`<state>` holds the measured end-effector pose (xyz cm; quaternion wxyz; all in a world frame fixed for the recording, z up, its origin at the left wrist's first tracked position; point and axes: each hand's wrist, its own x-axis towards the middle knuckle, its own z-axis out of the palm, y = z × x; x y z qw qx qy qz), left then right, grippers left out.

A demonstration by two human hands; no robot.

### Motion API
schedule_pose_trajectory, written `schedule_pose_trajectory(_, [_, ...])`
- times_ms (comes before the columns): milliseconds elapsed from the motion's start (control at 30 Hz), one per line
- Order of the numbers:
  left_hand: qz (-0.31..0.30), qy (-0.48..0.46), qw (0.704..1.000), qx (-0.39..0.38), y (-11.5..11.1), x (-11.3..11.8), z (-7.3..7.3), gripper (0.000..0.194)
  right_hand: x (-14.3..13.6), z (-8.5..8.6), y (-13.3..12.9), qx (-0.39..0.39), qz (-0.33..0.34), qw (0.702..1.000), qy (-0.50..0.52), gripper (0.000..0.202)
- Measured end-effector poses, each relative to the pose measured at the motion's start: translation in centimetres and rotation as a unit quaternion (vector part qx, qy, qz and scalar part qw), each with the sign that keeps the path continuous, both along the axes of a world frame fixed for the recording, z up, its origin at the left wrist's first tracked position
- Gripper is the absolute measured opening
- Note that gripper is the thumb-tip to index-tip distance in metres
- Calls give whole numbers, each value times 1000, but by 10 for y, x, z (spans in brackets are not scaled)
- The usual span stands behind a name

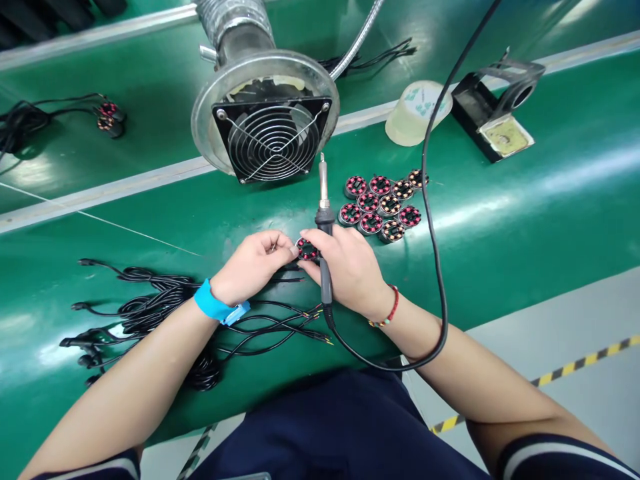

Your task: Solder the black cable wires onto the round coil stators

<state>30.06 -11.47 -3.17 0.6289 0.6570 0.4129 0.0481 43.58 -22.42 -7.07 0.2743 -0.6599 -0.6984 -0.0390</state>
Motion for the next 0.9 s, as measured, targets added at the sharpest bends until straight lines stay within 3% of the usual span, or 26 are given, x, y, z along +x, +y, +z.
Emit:
schedule_pose_trajectory(133, [99,-23,994,-29,5,-2,-2,15,2,-2,0,-1,-9,1000,8,32])
schedule_pose_trajectory(200, [129,-39,991,4,7,-4,-2,14,4,-2,0,-8,-5,1000,15,31])
schedule_pose_trajectory(267, [96,-39,992,72,6,-5,-2,15,6,-2,0,-10,12,1000,16,30])
schedule_pose_trajectory(333, [19,-15,991,130,4,-6,-3,18,6,-1,0,-12,41,999,10,30])
schedule_pose_trajectory(400, [-45,17,986,159,2,-6,-5,19,5,-1,0,-23,68,997,1,30])
schedule_pose_trajectory(467, [-67,41,983,166,1,-6,-6,18,5,-1,0,-33,87,996,-9,30])
schedule_pose_trajectory(600, [-33,18,994,105,3,-5,-5,19,6,-1,-1,-43,116,992,0,30])
schedule_pose_trajectory(800, [109,-45,993,-13,12,-6,-1,20,10,-3,-2,-52,108,990,72,33])
schedule_pose_trajectory(900, [49,-36,998,-3,12,-8,2,24,12,-4,-2,-21,97,991,91,32])
